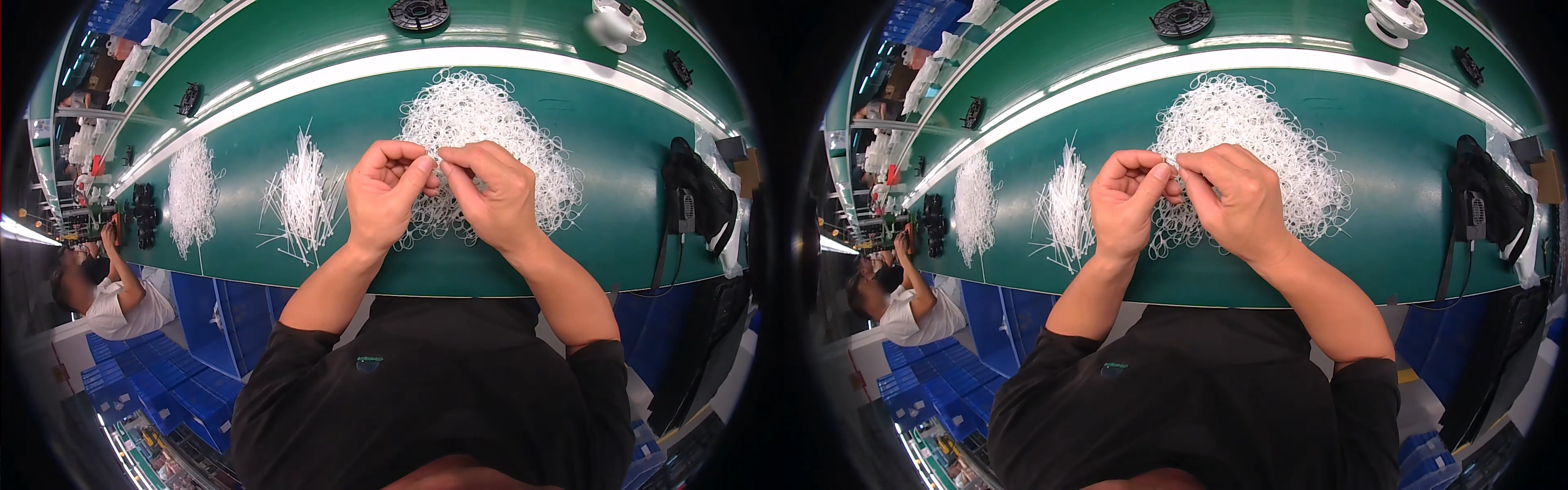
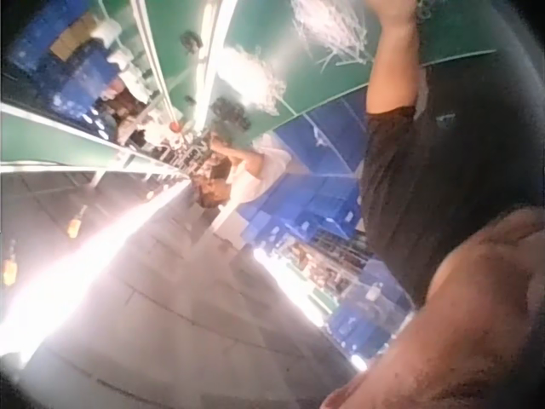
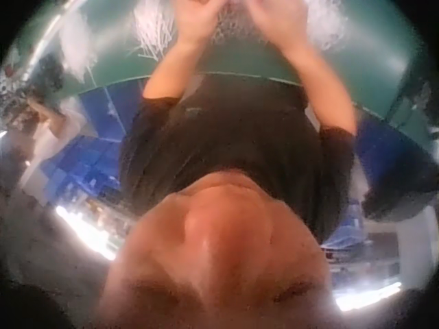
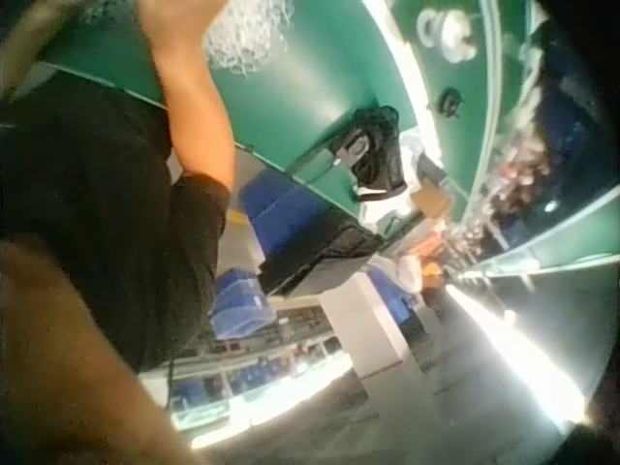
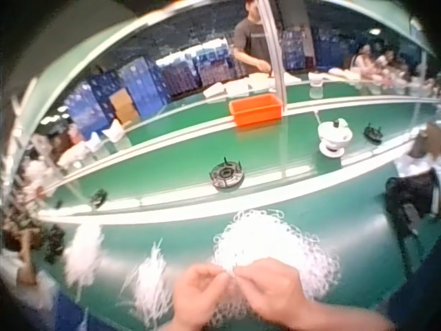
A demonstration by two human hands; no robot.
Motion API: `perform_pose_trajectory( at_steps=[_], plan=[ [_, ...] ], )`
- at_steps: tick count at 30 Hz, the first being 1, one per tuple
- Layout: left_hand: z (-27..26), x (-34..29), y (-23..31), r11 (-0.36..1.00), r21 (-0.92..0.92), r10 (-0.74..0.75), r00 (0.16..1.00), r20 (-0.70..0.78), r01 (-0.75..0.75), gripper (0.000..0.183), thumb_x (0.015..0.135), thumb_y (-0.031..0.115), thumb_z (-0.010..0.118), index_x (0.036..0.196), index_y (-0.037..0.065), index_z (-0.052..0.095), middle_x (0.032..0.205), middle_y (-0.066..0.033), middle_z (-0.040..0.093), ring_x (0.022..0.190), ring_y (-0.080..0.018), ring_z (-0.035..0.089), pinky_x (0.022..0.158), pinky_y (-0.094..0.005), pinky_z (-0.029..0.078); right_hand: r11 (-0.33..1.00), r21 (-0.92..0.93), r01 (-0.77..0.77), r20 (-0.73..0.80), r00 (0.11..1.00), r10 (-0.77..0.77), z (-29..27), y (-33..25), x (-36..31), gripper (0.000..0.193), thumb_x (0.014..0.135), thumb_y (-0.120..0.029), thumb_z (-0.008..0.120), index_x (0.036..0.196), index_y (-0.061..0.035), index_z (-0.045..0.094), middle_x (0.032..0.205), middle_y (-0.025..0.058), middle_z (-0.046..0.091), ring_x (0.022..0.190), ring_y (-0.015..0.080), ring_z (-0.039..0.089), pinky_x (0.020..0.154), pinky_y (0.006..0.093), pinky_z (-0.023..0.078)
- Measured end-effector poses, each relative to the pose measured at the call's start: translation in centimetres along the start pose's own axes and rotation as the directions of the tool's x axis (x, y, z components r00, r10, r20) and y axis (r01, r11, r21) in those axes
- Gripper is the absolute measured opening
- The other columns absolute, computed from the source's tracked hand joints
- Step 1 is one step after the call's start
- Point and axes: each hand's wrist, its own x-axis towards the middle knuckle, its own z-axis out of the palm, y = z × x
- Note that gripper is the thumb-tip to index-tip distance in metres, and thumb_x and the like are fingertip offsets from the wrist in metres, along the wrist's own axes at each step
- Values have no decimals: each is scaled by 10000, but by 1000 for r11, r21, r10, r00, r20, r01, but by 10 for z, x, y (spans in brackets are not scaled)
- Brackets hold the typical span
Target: The person assembles small white electronic components on a green factory table. They pick up a white cable tie, thread it through a circular white device, and secure it by hand. The person repeats this process, handling multiple components and ties, while other workers are visible in the background.
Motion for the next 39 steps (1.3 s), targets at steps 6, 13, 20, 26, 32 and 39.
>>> perform_pose_trajectory(
  at_steps=[6, 13, 20, 26, 32, 39],
  plan=[
    [0, -1, 0, 1000, 21, 6, 1000, 3, -7, 129, 953, 14, 663, 1062, -28, 608, 899, -102, 691, 756, -134, 689, 681, -269, 595, 1000, 14, -23, 14, 1000, 23, -1, -1, -1, 157, 819, 30, 727, 961, -35, 739, 836, 104, 716, 721, 192, 701, 619, 286, 545],
    [-4, -2, -5, 958, 263, 102, 993, 54, -112, 112, 935, -13, 676, 1041, -31, 644, 889, -63, 687, 751, -97, 666, 678, -238, 571, 1000, 20, 13, -36, 999, -12, 1, -3, 2, 141, 804, 9, 721, 933, -46, 734, 768, 89, 681, 684, 248, 664, 591, 341, 527],
    [-5, -1, -7, 881, 396, 223, 966, 131, -257, 96, 906, -50, 674, 1000, -32, 681, 916, -53, 682, 778, -103, 659, 675, -233, 546, 996, 65, -57, -8, 998, 58, 2, -8, 1, 196, 833, 21, 718, 1022, -20, 685, 765, 74, 674, 673, 185, 646, 609, 302, 525],
    [-8, 3, 12, 823, 509, 154, 962, 226, -251, 90, 880, 25, 708, 964, -8, 715, 885, -67, 692, 764, -124, 667, 674, -260, 536, 992, 110, -56, 2, 998, 56, 1, -4, -1, 244, 859, 16, 728, 1086, -12, 643, 792, 55, 682, 667, 117, 611, 651, 258, 525],
    [-54, -2, 33, 699, 677, 173, 973, 153, -231, 109, 870, 73, 752, 943, 7, 705, 859, -47, 679, 754, -116, 639, 683, -250, 519, 993, -82, -81, -51, 996, 77, -8, -6, 7, 106, 868, -30, 742, 955, -20, 684, 877, 60, 700, 760, 157, 624, 776, 329, 516],
    [-110, -39, 53, 417, 907, 6, 997, -72, 63, 84, 849, 69, 740, 866, 2, 693, 751, -32, 631, 598, -85, 540, 560, -273, 451, 989, -140, -54, -84, 996, 42, -12, -3, 10, 111, 870, -72, 747, 966, -53, 695, 932, 48, 705, 822, 180, 602, 796, 325, 484]
  ],
)
